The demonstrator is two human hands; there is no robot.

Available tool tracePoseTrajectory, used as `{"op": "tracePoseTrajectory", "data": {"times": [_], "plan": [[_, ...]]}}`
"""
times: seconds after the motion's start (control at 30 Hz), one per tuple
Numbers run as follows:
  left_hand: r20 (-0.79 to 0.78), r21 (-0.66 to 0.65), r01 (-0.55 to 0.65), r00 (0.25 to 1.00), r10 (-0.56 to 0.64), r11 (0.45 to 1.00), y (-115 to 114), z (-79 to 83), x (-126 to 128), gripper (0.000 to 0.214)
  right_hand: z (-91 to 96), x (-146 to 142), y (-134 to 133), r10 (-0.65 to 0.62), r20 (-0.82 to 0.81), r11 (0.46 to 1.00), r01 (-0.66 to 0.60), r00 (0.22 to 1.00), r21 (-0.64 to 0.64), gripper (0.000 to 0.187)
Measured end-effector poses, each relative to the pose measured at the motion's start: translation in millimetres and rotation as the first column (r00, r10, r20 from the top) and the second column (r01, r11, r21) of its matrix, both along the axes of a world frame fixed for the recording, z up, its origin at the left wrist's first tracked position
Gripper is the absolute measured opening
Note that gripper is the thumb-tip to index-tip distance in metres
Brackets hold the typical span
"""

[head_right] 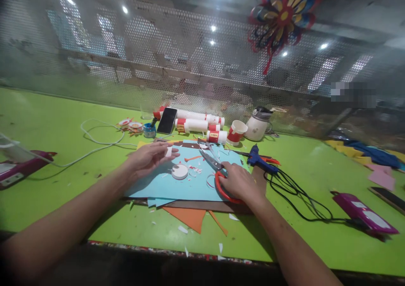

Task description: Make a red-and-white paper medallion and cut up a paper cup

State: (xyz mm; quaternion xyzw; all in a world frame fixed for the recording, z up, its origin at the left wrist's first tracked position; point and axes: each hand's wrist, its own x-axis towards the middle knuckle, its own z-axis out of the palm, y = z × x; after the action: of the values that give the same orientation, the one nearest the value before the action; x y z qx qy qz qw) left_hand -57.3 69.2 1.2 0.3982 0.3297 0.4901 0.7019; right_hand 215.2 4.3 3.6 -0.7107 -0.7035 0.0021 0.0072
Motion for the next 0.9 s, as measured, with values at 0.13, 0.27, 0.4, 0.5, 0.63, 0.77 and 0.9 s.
{"op": "tracePoseTrajectory", "data": {"times": [0.13, 0.27, 0.4, 0.5, 0.63, 0.77, 0.9], "plan": [[0.075, -0.021, -0.027, 0.997, 0.029, 0.999, 2, -2.7, 1, 0.008, 15.3, 2, -2, 0.048, 0.066, 0.999, -0.049, 0.997, 0.007, 0.045], [0.099, -0.022, -0.006, 0.995, 0.009, 1.0, 1, -7.0, 4, 0.007, 46.3, -18, 30, 0.162, -0.103, 0.986, -0.158, 0.981, 0.044, 0.04], [0.084, -0.028, 0.028, 0.996, -0.026, 0.999, -2, -8.0, 5, 0.014, 52.1, -55, 106, 0.161, -0.155, 0.986, -0.151, 0.975, 0.072, 0.032], [0.046, -0.038, 0.028, 0.999, -0.026, 0.999, -5, -4.8, 5, 0.024, 38.5, -81, 162, 0.109, -0.189, 0.994, -0.108, 0.976, 0.016, 0.031], [0.003, -0.044, -0.032, 0.999, 0.032, 0.999, -8, 3.6, 5, 0.023, 20.2, -103, 204, 0.084, -0.213, 0.996, -0.088, 0.973, -0.01, 0.031], [-0.038, -0.038, -0.053, 0.998, 0.051, 0.998, -10, 9.1, 6, 0.022, 16.4, -109, 215, 0.151, -0.26, 0.989, -0.146, 0.954, 0.037, 0.032], [-0.093, 0.027, -0.12, 0.988, 0.122, 0.992, -7, 7.7, 2, 0.021, 34.7, -96, 199, 0.3, -0.326, 0.954, -0.272, 0.897, 0.13, 0.031]]}}
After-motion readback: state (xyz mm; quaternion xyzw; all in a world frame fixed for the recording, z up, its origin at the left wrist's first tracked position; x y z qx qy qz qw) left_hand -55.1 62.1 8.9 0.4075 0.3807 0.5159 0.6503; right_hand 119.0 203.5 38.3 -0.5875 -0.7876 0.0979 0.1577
